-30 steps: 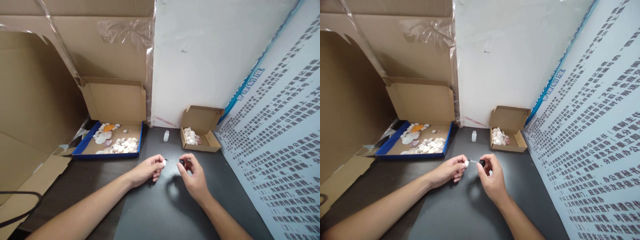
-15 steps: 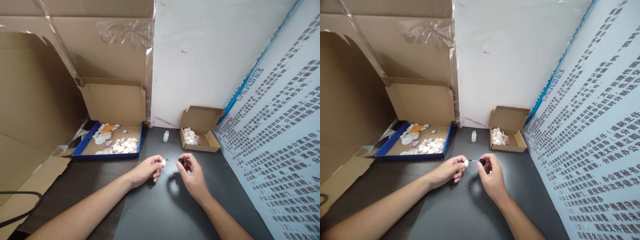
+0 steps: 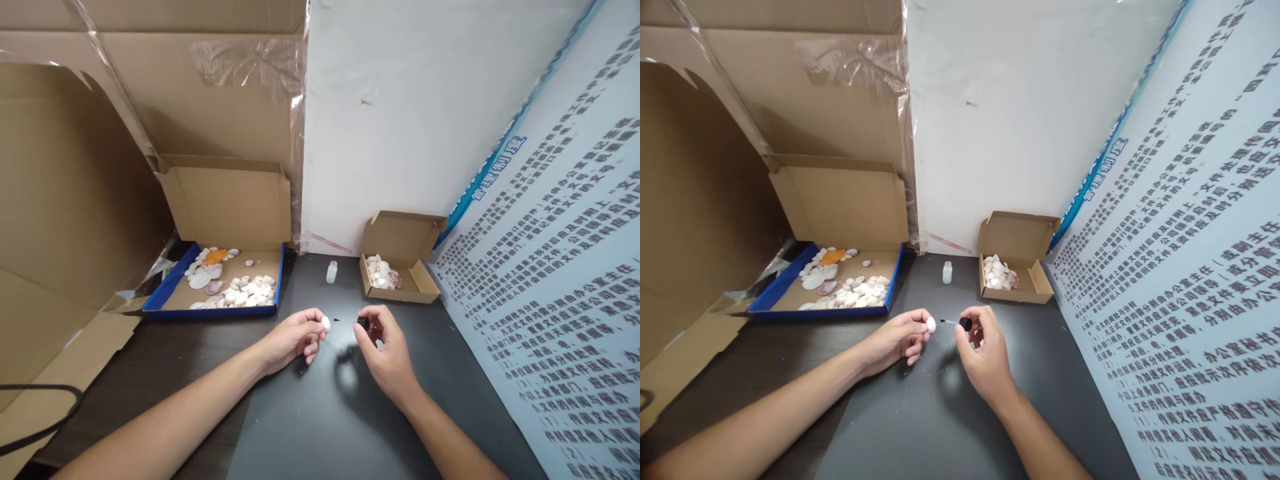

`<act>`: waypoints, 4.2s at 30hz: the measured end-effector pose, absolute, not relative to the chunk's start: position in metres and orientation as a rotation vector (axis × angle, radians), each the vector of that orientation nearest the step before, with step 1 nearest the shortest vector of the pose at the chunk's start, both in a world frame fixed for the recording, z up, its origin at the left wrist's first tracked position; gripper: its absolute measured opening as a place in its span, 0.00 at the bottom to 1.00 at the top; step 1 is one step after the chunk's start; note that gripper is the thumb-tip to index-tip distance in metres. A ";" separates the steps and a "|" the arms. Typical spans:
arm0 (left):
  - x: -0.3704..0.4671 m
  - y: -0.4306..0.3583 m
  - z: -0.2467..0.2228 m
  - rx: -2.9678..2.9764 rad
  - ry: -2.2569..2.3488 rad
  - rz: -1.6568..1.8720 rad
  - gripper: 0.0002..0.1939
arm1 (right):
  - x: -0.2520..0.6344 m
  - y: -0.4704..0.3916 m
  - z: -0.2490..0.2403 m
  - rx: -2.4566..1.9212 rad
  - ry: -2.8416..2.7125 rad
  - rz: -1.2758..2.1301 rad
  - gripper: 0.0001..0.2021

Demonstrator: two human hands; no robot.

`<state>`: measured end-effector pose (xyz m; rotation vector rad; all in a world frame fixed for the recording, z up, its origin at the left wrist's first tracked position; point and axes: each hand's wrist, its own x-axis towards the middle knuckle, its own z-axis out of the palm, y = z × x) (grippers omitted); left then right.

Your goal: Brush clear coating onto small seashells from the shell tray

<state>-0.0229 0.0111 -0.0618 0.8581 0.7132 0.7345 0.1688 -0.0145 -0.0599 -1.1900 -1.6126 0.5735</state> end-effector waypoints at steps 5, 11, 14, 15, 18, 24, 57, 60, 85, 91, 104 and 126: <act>-0.024 0.011 -0.062 0.862 0.720 0.722 0.11 | 0.168 -0.014 -0.062 -1.168 -1.605 0.665 0.05; -0.025 0.011 -0.063 0.889 0.694 0.706 0.10 | 0.169 -0.014 -0.064 -1.164 -1.586 0.665 0.05; -0.026 0.012 -0.063 0.893 0.686 0.703 0.11 | 0.169 -0.014 -0.063 -1.172 -1.624 0.621 0.05; -0.026 0.012 -0.063 0.893 0.685 0.702 0.11 | 0.169 -0.015 -0.063 -1.170 -1.618 0.618 0.05; -0.025 0.011 -0.062 0.883 0.692 0.705 0.11 | 0.169 -0.015 -0.060 -1.134 -1.625 0.670 0.04; -0.023 0.010 -0.060 0.875 0.717 0.722 0.09 | 0.169 -0.017 -0.058 -1.121 -1.639 0.589 0.04; -0.027 0.011 -0.061 0.822 0.691 0.738 0.06 | 0.167 -0.017 -0.062 -1.161 -1.567 0.796 0.06; -0.027 0.012 -0.062 0.828 0.704 0.741 0.06 | 0.166 -0.016 -0.064 -1.195 -1.578 0.712 0.06; -0.026 0.012 -0.064 0.827 0.701 0.784 0.09 | 0.166 -0.025 -0.052 -1.015 -1.849 0.418 0.08; -0.025 0.012 -0.064 0.830 0.703 0.786 0.09 | 0.164 -0.025 -0.055 -0.981 -1.841 0.405 0.08; -0.026 0.012 -0.064 0.796 0.697 0.797 0.09 | 0.166 -0.023 -0.053 -1.041 -1.890 0.425 0.07; -0.024 0.008 -0.058 0.768 0.620 0.827 0.04 | 0.170 -0.016 -0.057 -1.362 -1.885 0.270 0.03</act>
